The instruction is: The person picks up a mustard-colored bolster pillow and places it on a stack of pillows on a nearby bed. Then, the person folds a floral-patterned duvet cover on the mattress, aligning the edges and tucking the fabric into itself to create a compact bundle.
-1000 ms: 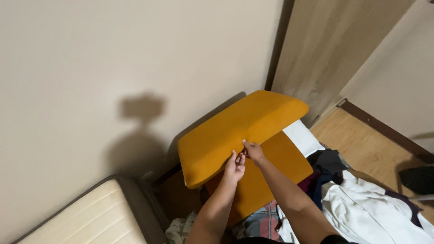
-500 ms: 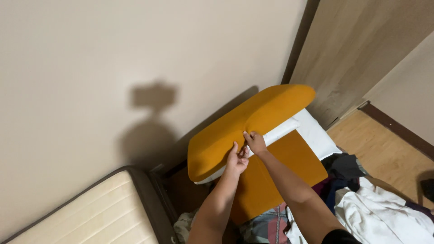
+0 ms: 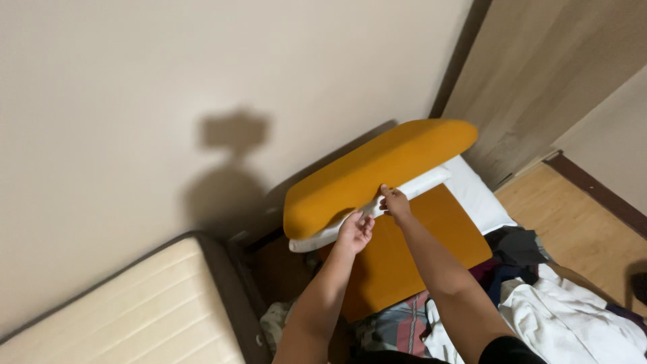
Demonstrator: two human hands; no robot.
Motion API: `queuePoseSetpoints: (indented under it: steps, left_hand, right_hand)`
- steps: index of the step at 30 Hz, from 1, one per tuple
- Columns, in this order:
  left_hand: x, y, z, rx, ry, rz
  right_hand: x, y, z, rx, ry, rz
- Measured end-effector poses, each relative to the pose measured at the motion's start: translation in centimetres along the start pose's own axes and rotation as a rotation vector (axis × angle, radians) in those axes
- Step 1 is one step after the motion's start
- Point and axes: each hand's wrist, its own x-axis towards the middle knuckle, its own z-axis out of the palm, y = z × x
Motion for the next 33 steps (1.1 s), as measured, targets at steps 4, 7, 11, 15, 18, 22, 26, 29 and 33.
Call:
queuePoseSetpoints:
  steps: [4, 7, 11, 15, 18, 22, 26, 29, 33]
  left_hand:
    - [-2.6, 0.3, -0.3, 0.000, 0.016, 0.039]
    - [-4.3, -0.1, 0.0, 0.001, 0.061, 0.081]
    - [-6.1, -1.6, 0.4, 0.036, 0.087, 0.150]
    - [-9.3, -2.8, 0.9, 0.044, 0.098, 0.201]
    - [-13.3, -3.5, 1.3, 0.048, 0.121, 0.246]
    - [-15.4, -5.7, -1.5, -0.004, 0.123, 0.326]
    - [-19.7, -9.3, -3.7, -0.016, 0.168, 0.387]
    - [-22.9, -12.6, -5.9, -0.043, 0.193, 0.397]
    - [-27.9, -16.6, -6.5, -0.109, 0.223, 0.457]
  right_hand:
    - [0.8, 2.1, 0.9, 0.024, -0.020, 0.000]
    - [1.5, 4.2, 1.6, 0.002, -0.057, 0.031]
    - [-1.8, 4.8, 2.3, 0.118, -0.170, 0.121]
    - [-6.6, 4.2, 2.5, 0.295, -0.310, 0.200]
    - [-9.5, 4.0, 1.7, 0.366, -0.410, 0.237]
    - [-9.9, 8.1, 0.5, 0.405, -0.475, 0.232]
    - [-14.7, 10.2, -1.9, 0.436, -0.568, 0.277]
    - [-19.5, 12.4, -3.0, 0.399, -0.608, 0.305]
    - [-21.7, 15.6, -3.3, 0.322, -0.687, 0.321]
